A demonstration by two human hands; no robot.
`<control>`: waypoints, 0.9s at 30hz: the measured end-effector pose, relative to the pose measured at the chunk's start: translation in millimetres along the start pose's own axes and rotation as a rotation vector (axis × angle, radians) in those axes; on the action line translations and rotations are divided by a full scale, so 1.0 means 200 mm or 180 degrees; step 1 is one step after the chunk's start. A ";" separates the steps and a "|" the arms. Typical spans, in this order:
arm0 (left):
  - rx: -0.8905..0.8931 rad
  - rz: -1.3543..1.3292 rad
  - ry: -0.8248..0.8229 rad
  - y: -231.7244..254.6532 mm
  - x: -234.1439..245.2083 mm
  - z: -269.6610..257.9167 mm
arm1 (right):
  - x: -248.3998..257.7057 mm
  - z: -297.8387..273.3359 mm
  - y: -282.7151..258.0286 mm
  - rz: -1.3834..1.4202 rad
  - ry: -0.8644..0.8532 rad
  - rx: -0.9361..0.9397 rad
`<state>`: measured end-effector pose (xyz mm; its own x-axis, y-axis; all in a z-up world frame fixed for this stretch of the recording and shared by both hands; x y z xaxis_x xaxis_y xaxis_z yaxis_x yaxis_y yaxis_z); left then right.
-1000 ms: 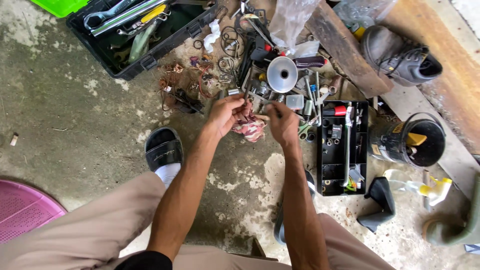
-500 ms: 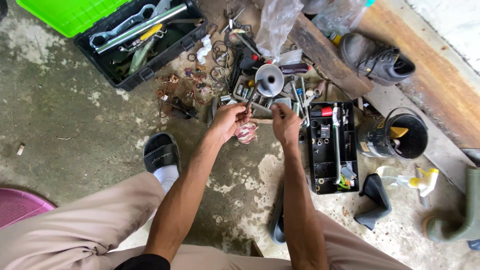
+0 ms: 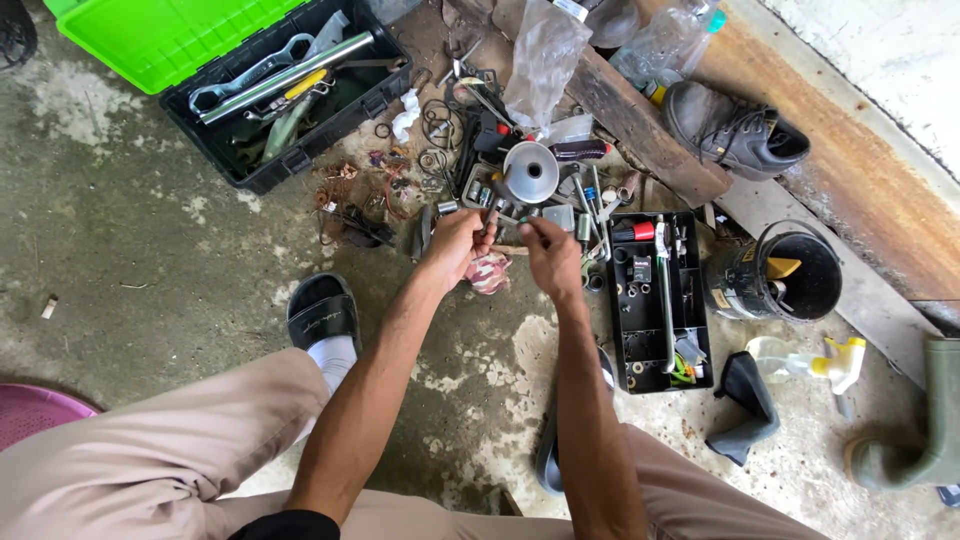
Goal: Repairing small electronic components and wiring on the floor
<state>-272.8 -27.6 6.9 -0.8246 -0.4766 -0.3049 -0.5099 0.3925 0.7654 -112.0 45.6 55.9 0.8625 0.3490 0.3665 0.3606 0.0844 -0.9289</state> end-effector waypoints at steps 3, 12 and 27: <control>-0.0024 0.0088 0.0041 0.00 -0.02 0.01 | -0.01 0.01 0.03 -0.0069 0.0090 0.0279; 0.0043 -0.0090 0.0310 0.02 -0.05 -0.09 | 0.06 0.02 0.06 -0.0366 0.0096 0.0455; -0.0335 0.0259 0.0378 0.21 -0.06 -0.23 | -0.01 -0.01 -0.07 0.0090 0.0161 0.0141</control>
<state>-273.9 -41.5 68.1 -0.8241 -0.5387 -0.1753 -0.4091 0.3519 0.8419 -117.2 42.1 68.0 0.8893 0.3042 0.3413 0.3208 0.1169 -0.9399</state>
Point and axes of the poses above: each hand's wrist, its own z-axis towards the middle knuckle, its own x-axis out of the back of the hand, y = z × x, the point moved 10 cm from there along z, towards the middle knuckle, and after that the axes turned 12 degrees about z, right-handed, at the moved point
